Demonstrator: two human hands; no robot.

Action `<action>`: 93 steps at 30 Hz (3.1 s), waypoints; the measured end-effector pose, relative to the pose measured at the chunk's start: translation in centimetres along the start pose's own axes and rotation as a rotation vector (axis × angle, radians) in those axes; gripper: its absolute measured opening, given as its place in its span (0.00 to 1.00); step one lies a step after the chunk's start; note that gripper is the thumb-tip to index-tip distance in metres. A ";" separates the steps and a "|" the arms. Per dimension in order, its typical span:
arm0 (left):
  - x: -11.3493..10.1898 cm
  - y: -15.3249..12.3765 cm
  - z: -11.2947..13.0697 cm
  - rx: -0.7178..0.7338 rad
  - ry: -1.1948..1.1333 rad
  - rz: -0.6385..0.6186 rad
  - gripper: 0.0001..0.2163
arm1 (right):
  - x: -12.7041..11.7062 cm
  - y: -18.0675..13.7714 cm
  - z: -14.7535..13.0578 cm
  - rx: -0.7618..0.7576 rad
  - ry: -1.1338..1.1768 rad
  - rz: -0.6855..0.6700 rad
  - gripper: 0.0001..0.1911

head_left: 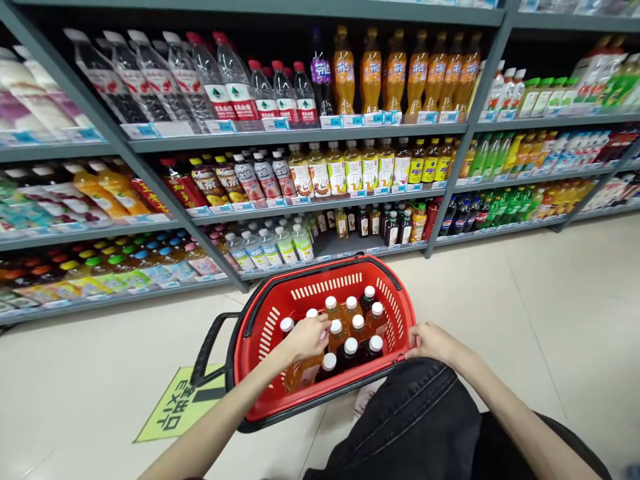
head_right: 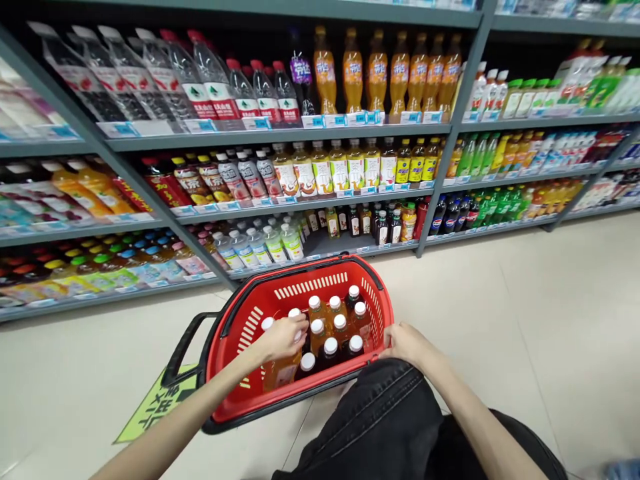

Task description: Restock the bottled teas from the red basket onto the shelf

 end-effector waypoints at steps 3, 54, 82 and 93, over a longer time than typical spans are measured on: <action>-0.8 -0.7 1.2 0.023 0.046 0.026 0.06 | -0.9 -0.8 -1.3 -0.017 0.010 0.053 0.08; -2.4 13.9 17.5 0.670 -1.710 0.453 0.40 | -4.9 -4.5 -0.7 -0.274 1.212 0.825 0.26; -3.5 13.2 17.5 0.624 -1.603 0.572 0.44 | -5.3 -4.4 -0.3 -0.256 1.243 0.845 0.28; -2.6 13.5 16.3 0.544 -1.342 0.767 0.40 | -6.4 -5.8 -0.5 -0.192 1.071 0.983 0.24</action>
Point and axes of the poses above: each hand's wrist, its own y-axis towards the middle knuckle, its own x-axis out of the palm, z = x × y, the point moved 7 cm from there along y, towards the middle knuckle, and after that the axes turned 7 degrees about x, right-handed, at the moved point
